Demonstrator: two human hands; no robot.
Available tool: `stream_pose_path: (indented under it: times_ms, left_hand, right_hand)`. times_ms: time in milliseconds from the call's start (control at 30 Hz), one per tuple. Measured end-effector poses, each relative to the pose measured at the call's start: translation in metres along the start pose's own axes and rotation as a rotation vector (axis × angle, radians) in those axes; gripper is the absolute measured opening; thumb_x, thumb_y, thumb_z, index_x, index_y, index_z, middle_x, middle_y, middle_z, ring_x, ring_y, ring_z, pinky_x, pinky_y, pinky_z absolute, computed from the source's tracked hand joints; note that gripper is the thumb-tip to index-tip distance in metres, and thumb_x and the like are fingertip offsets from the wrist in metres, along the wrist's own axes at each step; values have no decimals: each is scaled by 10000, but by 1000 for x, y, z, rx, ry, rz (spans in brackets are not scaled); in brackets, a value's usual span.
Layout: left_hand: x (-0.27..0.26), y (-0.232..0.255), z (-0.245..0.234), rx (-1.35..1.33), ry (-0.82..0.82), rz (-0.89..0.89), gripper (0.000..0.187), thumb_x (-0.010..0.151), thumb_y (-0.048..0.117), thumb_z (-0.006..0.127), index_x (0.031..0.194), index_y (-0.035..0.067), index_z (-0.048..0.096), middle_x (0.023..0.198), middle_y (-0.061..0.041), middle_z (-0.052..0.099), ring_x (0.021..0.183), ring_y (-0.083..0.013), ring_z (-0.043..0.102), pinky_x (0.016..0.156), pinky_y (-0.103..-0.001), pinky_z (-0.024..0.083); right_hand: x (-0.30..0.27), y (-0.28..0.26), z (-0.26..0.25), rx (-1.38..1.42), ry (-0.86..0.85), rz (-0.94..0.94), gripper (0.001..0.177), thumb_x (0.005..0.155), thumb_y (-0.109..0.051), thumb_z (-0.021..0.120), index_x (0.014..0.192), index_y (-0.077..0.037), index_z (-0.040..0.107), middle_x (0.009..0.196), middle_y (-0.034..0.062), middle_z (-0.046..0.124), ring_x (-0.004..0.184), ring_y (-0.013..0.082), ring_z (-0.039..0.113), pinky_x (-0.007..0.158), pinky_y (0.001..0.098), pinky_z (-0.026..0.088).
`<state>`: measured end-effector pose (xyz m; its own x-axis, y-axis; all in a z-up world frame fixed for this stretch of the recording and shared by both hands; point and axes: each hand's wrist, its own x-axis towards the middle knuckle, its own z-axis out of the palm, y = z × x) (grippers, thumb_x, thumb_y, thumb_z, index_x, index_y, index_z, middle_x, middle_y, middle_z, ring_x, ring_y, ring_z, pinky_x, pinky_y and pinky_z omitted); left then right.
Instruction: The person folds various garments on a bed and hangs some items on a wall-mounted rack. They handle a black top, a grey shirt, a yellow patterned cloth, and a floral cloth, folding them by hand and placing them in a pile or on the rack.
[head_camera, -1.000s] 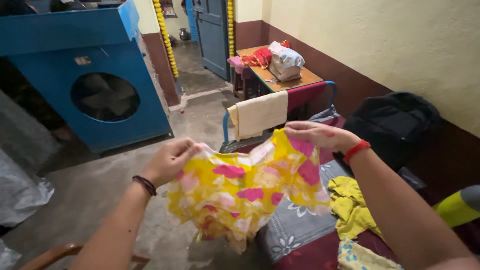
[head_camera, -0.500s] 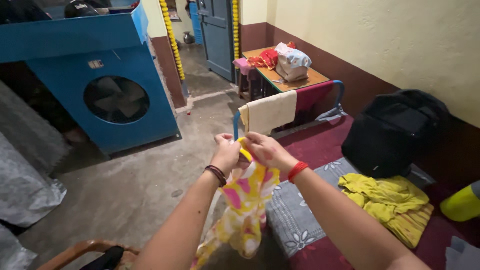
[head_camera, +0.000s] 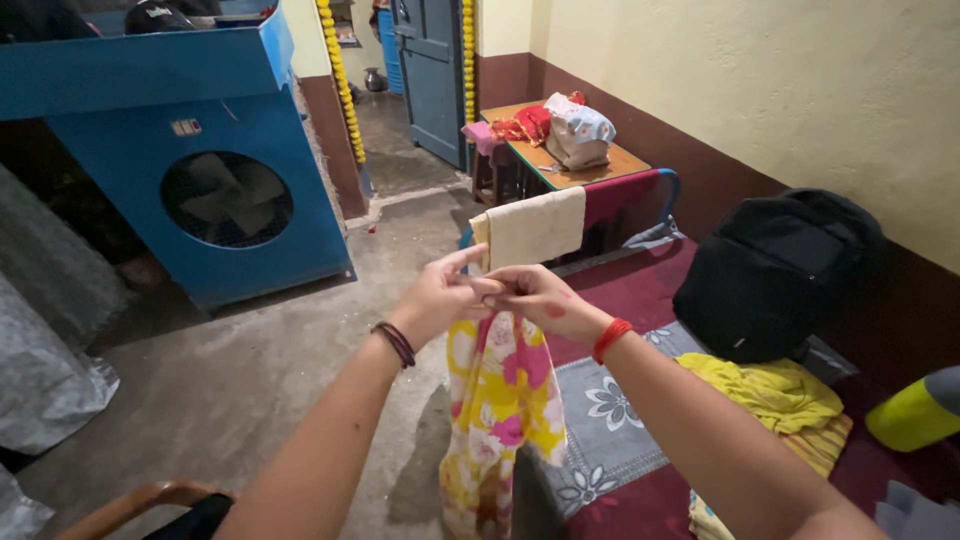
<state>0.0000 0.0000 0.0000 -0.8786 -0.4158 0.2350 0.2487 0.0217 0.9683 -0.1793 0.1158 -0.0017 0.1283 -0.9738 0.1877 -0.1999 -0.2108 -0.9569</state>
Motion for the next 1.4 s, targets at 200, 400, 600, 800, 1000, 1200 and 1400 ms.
stream_pose_path:
  times_ms: [200, 400, 600, 800, 1000, 1200, 1400]
  left_hand:
    - [-33, 20, 36, 1352, 618, 826, 778, 669, 193, 868, 1386, 87, 584, 1047, -209, 660, 918, -334, 670, 793, -388, 540]
    - [-14, 20, 38, 705, 412, 247, 280, 905, 276, 731, 1107, 83, 715, 839, -126, 731, 758, -253, 734, 693, -344, 543]
    - [0, 36, 39, 1180, 282, 548, 252, 911, 322, 741, 990, 82, 743, 907, -141, 709, 844, -360, 688, 716, -433, 541]
    - [19, 52, 59, 1332, 143, 563, 255, 900, 372, 715, 925, 119, 731, 901, -87, 729, 823, -320, 710, 720, -442, 562]
    - [26, 65, 80, 1365, 246, 358, 458, 752, 534, 808, 858, 103, 695, 842, -116, 732, 824, -336, 718, 705, -475, 548]
    - [30, 78, 84, 1310, 385, 242, 659, 611, 611, 890, 941, 85, 669, 861, -179, 735, 870, -384, 711, 732, -499, 552]
    - [7, 78, 41, 1276, 184, 31, 847, 459, 500, 969, 1083, 55, 608, 862, -173, 739, 844, -337, 736, 724, -430, 569]
  right_hand:
    - [-1, -20, -4, -177, -25, -111, 348, 981, -10, 617, 1323, 36, 663, 1086, 8, 747, 892, 43, 598, 748, 224, 512]
    - [-20, -35, -31, 86, 11, -139, 357, 925, 18, 632, 1258, -107, 613, 1275, 51, 670, 990, 86, 662, 884, 249, 570]
    - [-50, 11, -61, -448, 86, -460, 245, 857, 67, 664, 1008, -100, 568, 1298, 111, 637, 1113, 194, 623, 919, 326, 558]
    - [-53, 55, -81, -749, 295, -342, 237, 847, 9, 688, 1037, -122, 743, 1058, 72, 757, 1026, 209, 685, 868, 328, 557]
    - [-53, 69, -66, 254, 48, 80, 317, 903, -174, 716, 1177, -14, 707, 1122, 22, 741, 1026, 113, 679, 906, 312, 555]
    - [-51, 108, -64, -261, -38, 96, 336, 878, -131, 778, 1182, 7, 745, 1042, 36, 770, 960, 97, 659, 884, 308, 559]
    - [-35, 122, -119, -161, 68, -8, 247, 961, -143, 657, 1175, -25, 690, 997, -7, 693, 903, 59, 603, 780, 270, 524]
